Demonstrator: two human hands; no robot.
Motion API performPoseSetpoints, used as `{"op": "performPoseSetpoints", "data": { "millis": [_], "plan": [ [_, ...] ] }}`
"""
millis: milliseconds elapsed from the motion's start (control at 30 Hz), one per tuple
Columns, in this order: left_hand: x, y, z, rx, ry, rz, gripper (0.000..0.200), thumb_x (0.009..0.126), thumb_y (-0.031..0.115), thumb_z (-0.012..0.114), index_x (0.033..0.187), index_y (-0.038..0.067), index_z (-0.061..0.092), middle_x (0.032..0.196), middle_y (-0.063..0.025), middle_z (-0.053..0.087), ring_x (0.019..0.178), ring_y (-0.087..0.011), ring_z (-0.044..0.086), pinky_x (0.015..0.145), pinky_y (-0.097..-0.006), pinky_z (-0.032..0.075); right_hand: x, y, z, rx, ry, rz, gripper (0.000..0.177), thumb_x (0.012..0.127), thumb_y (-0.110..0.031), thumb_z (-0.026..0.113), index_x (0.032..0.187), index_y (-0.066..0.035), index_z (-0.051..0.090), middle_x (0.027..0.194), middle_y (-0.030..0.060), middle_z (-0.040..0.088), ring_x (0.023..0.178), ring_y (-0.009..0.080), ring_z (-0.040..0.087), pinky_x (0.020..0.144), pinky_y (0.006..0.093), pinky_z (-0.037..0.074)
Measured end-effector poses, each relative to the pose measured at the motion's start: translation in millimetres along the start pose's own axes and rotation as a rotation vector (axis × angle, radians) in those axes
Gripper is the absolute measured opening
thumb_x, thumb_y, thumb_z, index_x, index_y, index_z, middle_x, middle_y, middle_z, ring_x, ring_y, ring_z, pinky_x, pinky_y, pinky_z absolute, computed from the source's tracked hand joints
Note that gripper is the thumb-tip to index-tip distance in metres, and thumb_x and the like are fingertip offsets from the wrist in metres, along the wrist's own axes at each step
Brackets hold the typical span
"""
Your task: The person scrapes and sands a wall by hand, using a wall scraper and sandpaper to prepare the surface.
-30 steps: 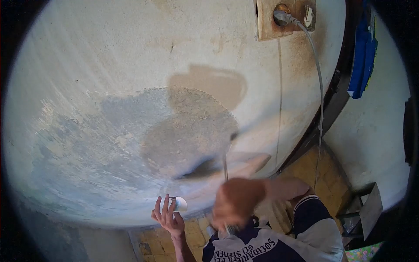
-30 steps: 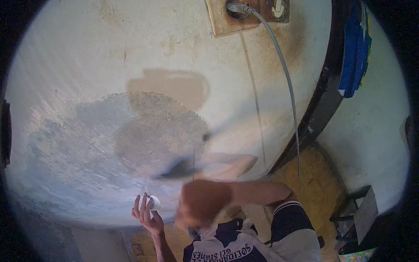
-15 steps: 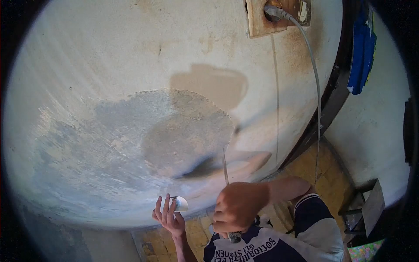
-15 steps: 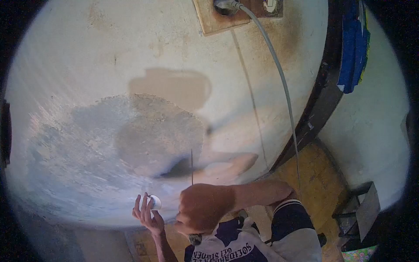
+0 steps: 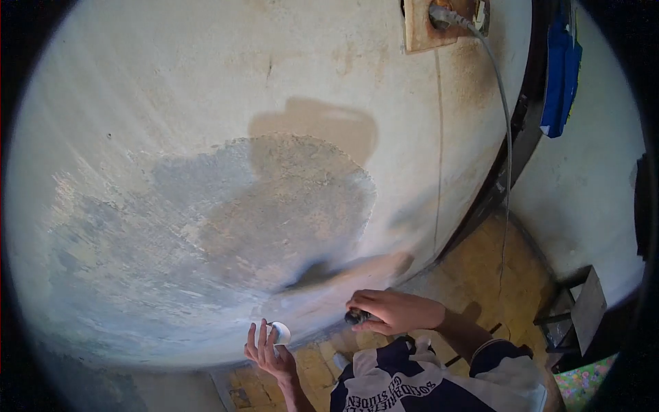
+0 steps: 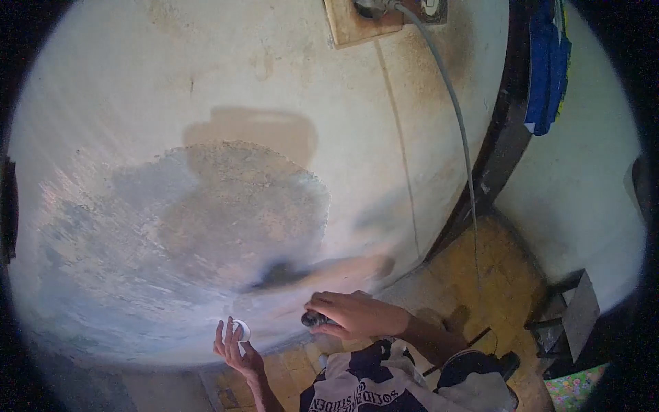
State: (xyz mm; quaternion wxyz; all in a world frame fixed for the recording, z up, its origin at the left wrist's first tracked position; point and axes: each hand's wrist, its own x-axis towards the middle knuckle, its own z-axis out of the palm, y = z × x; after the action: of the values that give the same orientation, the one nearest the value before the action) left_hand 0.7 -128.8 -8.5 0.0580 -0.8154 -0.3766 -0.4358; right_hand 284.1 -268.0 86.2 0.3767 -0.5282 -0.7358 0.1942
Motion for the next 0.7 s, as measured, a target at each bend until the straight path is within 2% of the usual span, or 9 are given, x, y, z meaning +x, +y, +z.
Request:
{"op": "performPoseSetpoints", "data": {
  "millis": [67, 100, 200, 300, 400, 433, 533, 633, 700],
  "plan": [
    [-5, -6, 1, -0.037, -0.027, -0.003, 0.037, 0.077, -0.007, 0.058, 0.103, 0.018, 0.067, 0.122, -0.0024, 0.067, 0.123, -0.0296, 0.054, 0.094, -0.0456, 0.034, -12, 1, 2, -0.094, 0.074, -0.138, 0.034, 0.088, -0.028, 0.07, 0.108, -0.004, 0.057, 0.101, 0.0107, 0.058, 0.085, 0.0244, 0.059, 0.08, 0.0366, 0.049],
    [-5, -9, 1, -0.056, -0.039, -0.001, 0.038, 0.077, -0.008, 0.059, 0.103, 0.018, 0.067, 0.122, -0.0026, 0.067, 0.123, -0.0295, 0.054, 0.094, -0.0455, 0.034, -18, -8, -8, -0.129, 0.134, -0.132, 0.036, 0.089, -0.026, 0.068, 0.114, -0.004, 0.055, 0.106, 0.0108, 0.058, 0.097, 0.0261, 0.059, 0.085, 0.0354, 0.049],
    [-6, -21, 4, -0.078, -0.042, 0.014, 0.038, 0.077, -0.007, 0.06, 0.104, 0.018, 0.067, 0.122, -0.0036, 0.067, 0.123, -0.0292, 0.054, 0.095, -0.0454, 0.034, -59, -32, -23, 0.014, 0.646, -0.002, 0.034, 0.083, -0.017, 0.076, 0.107, -0.006, 0.055, 0.106, 0.0107, 0.058, 0.098, 0.0211, 0.059, 0.082, 0.0359, 0.05],
    [-1, -28, 1, -0.127, -0.047, 0.011, 0.038, 0.076, -0.008, 0.061, 0.104, 0.018, 0.067, 0.123, -0.004, 0.067, 0.124, -0.0293, 0.053, 0.095, -0.0457, 0.034, -78, -24, -4, 0.3, 1.079, 0.047, 0.038, 0.076, -0.008, 0.08, 0.101, -0.008, 0.05, 0.105, 0.0097, 0.057, 0.096, 0.0176, 0.059, 0.079, 0.0339, 0.05],
    [6, -39, 0, -0.138, -0.064, 0.04, 0.041, 0.075, -0.01, 0.059, 0.104, 0.017, 0.067, 0.123, -0.0042, 0.067, 0.123, -0.0301, 0.054, 0.094, -0.0461, 0.035, -85, -24, 37, 0.673, 1.069, 0.374, 0.039, 0.078, -0.014, 0.078, 0.095, -0.01, 0.043, 0.098, 0.0087, 0.056, 0.082, 0.0172, 0.06, 0.071, 0.0287, 0.05],
    [8, -43, -1, -0.163, -0.058, 0.055, 0.042, 0.074, -0.011, 0.059, 0.104, 0.017, 0.067, 0.123, -0.0042, 0.067, 0.123, -0.0303, 0.054, 0.094, -0.0462, 0.034, -89, -17, 56, 0.828, 1.053, 0.394, 0.031, 0.084, -0.008, 0.066, 0.099, -0.011, 0.039, 0.098, 0.0098, 0.056, 0.076, 0.0168, 0.059, 0.066, 0.0266, 0.051],
    [17, -56, 0, -0.217, -0.052, 0.107, 0.044, 0.073, -0.012, 0.057, 0.104, 0.017, 0.067, 0.124, -0.0042, 0.067, 0.124, -0.0307, 0.054, 0.094, -0.0465, 0.034, -86, -19, 111, 1.271, 0.984, 0.263, 0.025, 0.089, -0.005, 0.054, 0.11, -0.009, 0.041, 0.098, 0.0097, 0.056, 0.065, 0.0167, 0.058, 0.054, 0.0256, 0.049],
    [26, -65, -10, -0.245, -0.083, 0.129, 0.04, 0.075, -0.008, 0.055, 0.104, 0.016, 0.067, 0.124, -0.0044, 0.067, 0.124, -0.0309, 0.053, 0.095, -0.0469, 0.033, -39, -55, 152, 1.148, 1.064, 0.553, 0.04, 0.096, -0.012, 0.046, 0.135, -0.009, 0.038, 0.097, 0.0085, 0.056, 0.054, 0.0141, 0.053, 0.043, 0.0259, 0.043],
    [28, -71, -12, -0.289, -0.079, 0.123, 0.036, 0.076, -0.004, 0.054, 0.104, 0.015, 0.067, 0.123, -0.0045, 0.067, 0.125, -0.0309, 0.053, 0.096, -0.0471, 0.032, -10, -61, 165, 1.01, 1.046, 0.538, 0.051, 0.1, -0.015, 0.044, 0.147, -0.01, 0.025, 0.095, 0.0062, 0.054, 0.049, 0.0108, 0.049, 0.042, 0.0243, 0.043]
  ]
}}
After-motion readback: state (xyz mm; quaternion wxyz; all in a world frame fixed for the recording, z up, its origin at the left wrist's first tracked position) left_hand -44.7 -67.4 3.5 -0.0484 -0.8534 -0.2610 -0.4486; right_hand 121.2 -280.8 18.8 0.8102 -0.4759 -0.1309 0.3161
